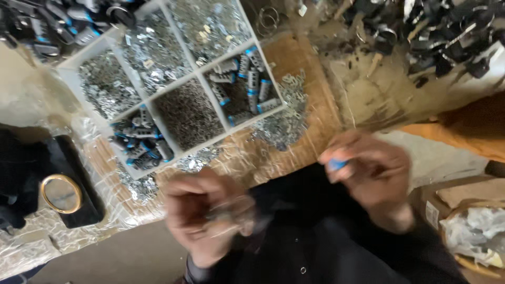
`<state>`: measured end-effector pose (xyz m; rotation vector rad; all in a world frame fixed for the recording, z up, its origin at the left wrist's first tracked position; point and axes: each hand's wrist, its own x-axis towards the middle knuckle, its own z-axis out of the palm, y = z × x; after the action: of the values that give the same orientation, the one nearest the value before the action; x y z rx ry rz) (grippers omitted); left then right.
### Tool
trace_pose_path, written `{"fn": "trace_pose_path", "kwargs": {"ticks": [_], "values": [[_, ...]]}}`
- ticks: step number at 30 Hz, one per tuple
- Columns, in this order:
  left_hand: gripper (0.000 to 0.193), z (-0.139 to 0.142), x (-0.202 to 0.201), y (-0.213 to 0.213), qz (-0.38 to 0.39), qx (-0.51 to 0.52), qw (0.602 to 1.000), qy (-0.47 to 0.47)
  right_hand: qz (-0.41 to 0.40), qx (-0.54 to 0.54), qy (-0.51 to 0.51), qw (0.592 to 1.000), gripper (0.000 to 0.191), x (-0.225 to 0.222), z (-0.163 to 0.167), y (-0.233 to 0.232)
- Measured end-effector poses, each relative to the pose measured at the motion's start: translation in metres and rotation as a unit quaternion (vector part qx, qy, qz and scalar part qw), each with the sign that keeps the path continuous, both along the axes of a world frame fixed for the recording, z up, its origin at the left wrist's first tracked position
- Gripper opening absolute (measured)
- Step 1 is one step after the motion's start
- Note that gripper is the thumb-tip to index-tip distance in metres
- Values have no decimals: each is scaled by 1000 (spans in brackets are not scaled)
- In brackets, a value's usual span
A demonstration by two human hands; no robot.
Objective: The person sits at a workbench and assembles small hardware parts, picking metal staples from a compartment tray and inserting them one at a time into blue-capped plastic wall anchors held in the other hand, occasionally reaching into the tray for more parts.
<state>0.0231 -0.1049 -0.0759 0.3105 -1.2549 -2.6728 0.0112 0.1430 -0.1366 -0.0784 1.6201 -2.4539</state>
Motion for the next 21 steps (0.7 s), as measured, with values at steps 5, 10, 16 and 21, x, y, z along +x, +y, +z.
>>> {"fn": "trace_pose_path", "kwargs": {"ticks": [5, 10, 16, 21], "values": [[15, -8, 42, -34, -111, -340, 933, 37, 231, -63, -43, 970, 23, -5, 13, -58], [24, -13, 65, -59, -45, -312, 948, 40, 310, -110, -105, 938, 18, -11, 19, -76], [23, -24, 64, -56, -73, -408, 906, 84, 313, -60, -93, 943, 18, -13, 21, -63], [27, -22, 41, -49, -177, -387, 881, 205, 294, -105, -159, 936, 18, -11, 17, -45]]}}
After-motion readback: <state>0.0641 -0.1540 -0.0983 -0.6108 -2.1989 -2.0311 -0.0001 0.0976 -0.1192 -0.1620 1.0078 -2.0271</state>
